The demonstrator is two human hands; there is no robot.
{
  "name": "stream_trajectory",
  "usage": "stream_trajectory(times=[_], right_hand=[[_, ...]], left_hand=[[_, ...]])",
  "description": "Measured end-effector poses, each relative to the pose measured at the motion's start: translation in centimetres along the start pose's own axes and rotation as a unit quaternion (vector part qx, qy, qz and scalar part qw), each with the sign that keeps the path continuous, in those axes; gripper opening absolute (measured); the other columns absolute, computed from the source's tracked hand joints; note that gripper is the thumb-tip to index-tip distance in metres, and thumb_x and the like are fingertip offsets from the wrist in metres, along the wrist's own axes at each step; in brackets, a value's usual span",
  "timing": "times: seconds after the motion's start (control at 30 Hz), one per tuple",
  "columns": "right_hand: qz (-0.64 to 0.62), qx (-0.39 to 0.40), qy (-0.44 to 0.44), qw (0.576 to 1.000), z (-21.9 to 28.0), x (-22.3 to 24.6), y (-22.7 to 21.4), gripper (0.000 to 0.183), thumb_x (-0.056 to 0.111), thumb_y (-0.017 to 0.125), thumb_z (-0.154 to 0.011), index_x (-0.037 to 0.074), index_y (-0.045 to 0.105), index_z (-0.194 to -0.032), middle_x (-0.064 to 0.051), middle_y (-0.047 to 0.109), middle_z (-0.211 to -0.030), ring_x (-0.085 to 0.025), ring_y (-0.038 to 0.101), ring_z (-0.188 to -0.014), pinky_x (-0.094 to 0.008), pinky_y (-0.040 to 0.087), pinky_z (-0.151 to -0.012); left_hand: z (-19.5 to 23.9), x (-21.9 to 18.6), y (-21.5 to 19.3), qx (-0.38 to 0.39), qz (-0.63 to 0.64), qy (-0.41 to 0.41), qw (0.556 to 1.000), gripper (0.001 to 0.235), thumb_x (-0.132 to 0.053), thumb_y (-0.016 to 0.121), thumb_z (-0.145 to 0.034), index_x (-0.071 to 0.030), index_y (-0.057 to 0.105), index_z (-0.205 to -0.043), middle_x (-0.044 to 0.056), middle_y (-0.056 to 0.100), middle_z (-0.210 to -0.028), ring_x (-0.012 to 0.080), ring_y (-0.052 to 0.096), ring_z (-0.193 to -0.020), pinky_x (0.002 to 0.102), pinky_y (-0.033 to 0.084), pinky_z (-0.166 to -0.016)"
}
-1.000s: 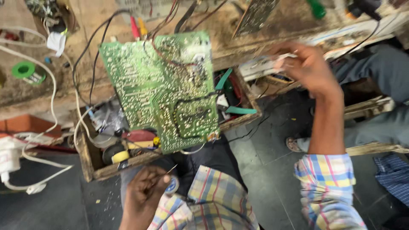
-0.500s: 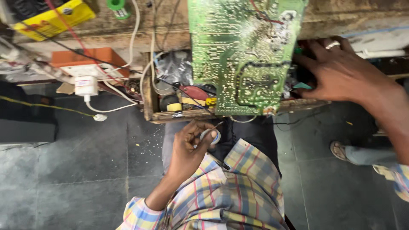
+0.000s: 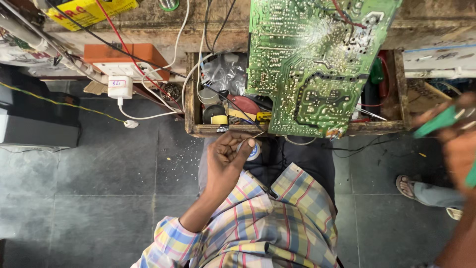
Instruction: The person uses a soldering iron and solder wire to repair a green circuit board. They repeatedly apply solder to specific points on the board while holding the board steady with the other hand.
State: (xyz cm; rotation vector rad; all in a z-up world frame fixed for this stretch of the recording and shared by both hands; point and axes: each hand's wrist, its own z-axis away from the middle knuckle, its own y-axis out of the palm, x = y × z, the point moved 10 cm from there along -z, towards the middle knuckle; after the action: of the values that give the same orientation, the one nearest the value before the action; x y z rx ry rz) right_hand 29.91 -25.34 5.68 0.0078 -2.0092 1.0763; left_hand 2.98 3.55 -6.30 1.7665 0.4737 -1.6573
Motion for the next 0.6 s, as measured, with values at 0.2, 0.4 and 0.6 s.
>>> stream_trajectory(times=[0.2, 0.4, 0.6], right_hand=[[-0.435, 0.223, 0.124, 0.864, 8.4, 4.4, 18.5, 0.071, 0.048, 0.057, -0.098, 0.007, 0.044, -0.154, -0.015, 0.059, -0.147, -0.031, 0.059, -0.133, -0.050, 0.046, -0.113], [-0.447, 0.255, 0.063, 0.855, 9.1, 8.6, 25.4, 0.051, 0.033, 0.042, -0.111, 0.000, 0.047, -0.150, -0.012, 0.062, -0.130, -0.021, 0.061, -0.119, -0.038, 0.047, -0.108], [-0.381, 0.239, 0.084, 0.889, 7.8, 10.5, 26.2, 0.046, 0.032, 0.034, -0.110, 0.001, 0.048, -0.141, -0.009, 0.064, -0.116, -0.017, 0.062, -0.111, -0.033, 0.046, -0.103]], left_hand=[[0.2, 0.2, 0.6, 0.016, 0.041, -0.028, 0.999, 0.015, -0.006, 0.069, -0.100, 0.005, 0.070, -0.110, 0.013, 0.078, -0.108, 0.0102, 0.071, -0.095, 0.024, 0.055, -0.087], [0.7, 0.1, 0.5, 0.002, 0.073, -0.036, 0.997, 0.016, -0.007, 0.069, -0.098, 0.005, 0.070, -0.109, 0.011, 0.077, -0.111, 0.0079, 0.068, -0.096, 0.023, 0.053, -0.088], [0.6, 1.1, -0.2, -0.012, 0.055, -0.046, 0.997, 0.016, -0.007, 0.073, -0.097, 0.005, 0.072, -0.107, 0.004, 0.073, -0.096, 0.0050, 0.062, -0.083, 0.021, 0.050, -0.076]])
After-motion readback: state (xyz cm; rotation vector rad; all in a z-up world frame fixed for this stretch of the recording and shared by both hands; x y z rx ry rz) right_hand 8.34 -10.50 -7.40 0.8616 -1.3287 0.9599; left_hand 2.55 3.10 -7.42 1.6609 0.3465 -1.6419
